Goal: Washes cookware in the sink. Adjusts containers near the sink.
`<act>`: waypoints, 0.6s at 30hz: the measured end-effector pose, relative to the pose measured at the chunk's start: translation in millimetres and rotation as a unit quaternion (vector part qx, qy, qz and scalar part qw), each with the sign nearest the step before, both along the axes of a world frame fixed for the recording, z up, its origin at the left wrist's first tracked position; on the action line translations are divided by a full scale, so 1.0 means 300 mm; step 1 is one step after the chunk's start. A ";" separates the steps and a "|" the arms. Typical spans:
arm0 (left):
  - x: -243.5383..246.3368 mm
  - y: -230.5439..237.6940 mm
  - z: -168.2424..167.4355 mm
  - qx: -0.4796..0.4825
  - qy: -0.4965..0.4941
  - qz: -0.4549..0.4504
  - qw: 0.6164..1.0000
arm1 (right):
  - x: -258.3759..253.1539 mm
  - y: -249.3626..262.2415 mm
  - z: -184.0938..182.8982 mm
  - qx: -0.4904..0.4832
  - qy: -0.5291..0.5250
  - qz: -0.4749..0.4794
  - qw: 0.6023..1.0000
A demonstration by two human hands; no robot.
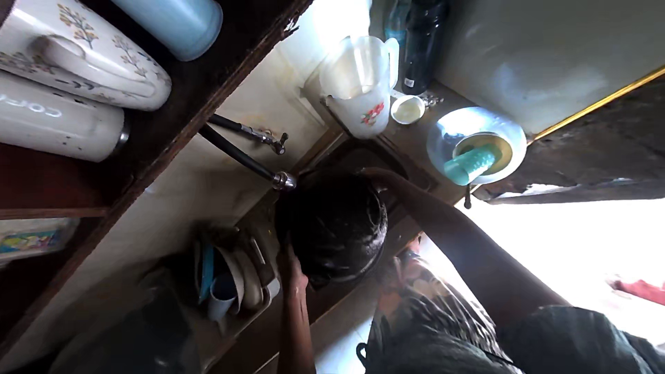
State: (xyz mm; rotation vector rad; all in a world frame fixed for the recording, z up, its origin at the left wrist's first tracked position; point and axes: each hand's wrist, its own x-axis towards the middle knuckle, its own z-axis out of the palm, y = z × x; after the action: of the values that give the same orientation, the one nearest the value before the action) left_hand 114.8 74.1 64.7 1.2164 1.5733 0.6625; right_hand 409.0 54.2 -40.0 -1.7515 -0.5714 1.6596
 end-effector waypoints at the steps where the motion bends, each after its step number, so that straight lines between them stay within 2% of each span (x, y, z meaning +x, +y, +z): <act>1: 0.024 -0.011 0.015 0.016 0.055 -0.015 0.998 | 0.016 0.014 0.013 -0.002 0.013 0.001 1.000; 4: 0.070 -0.039 0.020 0.027 0.127 -0.020 0.991 | 0.020 0.027 0.088 0.072 -0.050 -0.009 0.996; 6: 0.081 -0.030 0.006 0.029 0.125 -0.026 0.991 | -0.006 0.038 0.124 0.118 -0.189 0.022 0.975; 8: 0.100 -0.024 0.003 0.020 0.114 -0.034 0.993 | -0.058 0.035 0.242 0.098 -0.284 0.063 0.952; 9: 0.110 -0.028 -0.003 0.009 0.099 -0.043 0.994 | -0.102 0.023 0.286 0.113 -0.331 0.076 0.934; 11: 0.147 -0.032 -0.025 -0.008 0.059 -0.055 0.997 | -0.186 -0.003 0.331 0.214 -0.404 0.115 0.882; 14: 0.228 -0.004 -0.031 -0.001 0.035 -0.086 0.996 | -0.205 -0.012 0.378 0.351 -0.410 0.213 0.814; 16: 0.289 0.015 0.033 0.019 0.078 -0.117 0.990 | -0.118 0.008 0.390 0.366 -0.401 0.196 0.816; 18: 0.349 0.006 0.128 0.082 0.175 -0.160 0.968 | -0.014 0.001 0.403 0.325 -0.349 0.092 0.874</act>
State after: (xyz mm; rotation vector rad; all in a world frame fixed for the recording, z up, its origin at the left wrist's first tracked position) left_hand 219.6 75.9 103.1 1.7412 1.5747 0.3864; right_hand 404.7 54.6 80.7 -1.7453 -1.4667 0.7193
